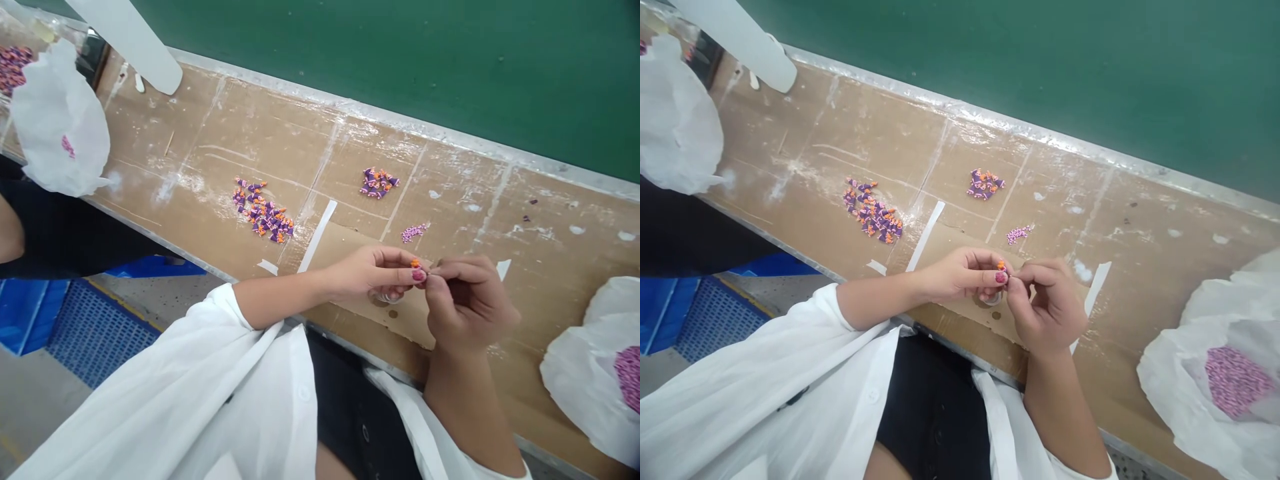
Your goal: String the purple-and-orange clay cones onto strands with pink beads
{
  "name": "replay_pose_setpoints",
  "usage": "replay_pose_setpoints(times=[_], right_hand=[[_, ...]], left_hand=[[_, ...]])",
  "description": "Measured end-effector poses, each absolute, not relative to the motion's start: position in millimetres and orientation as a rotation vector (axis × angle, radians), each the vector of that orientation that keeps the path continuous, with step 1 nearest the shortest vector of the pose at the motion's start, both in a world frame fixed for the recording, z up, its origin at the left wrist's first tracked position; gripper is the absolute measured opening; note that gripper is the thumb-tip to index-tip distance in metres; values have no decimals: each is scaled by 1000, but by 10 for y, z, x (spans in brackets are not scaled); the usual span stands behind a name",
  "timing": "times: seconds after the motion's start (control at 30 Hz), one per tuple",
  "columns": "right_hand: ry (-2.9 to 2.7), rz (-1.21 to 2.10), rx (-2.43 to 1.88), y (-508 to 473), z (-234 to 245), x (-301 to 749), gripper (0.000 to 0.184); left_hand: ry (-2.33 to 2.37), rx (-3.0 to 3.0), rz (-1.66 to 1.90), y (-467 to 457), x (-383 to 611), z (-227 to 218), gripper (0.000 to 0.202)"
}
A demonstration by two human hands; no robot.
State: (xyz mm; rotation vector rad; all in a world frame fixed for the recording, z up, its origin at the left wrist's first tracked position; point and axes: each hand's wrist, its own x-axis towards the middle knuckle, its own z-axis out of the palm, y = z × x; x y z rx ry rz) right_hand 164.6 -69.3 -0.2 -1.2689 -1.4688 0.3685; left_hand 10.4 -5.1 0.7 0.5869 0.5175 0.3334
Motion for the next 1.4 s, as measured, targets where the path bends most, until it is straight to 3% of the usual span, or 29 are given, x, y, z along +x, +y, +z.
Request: replay_pose_setpoints(times=[0.43, 0.83, 1.4], right_hand=[[-1556, 407, -1176, -725, 9, 1701, 38], [-1568, 355, -1155, -718, 38, 1682, 42], [-1458, 586, -1112, -725, 136, 1643, 24]], left_hand=[[518, 584, 397, -8, 67, 113, 52], [470, 733, 414, 30, 9, 130, 45], [415, 1217, 623, 44, -1, 114, 33]])
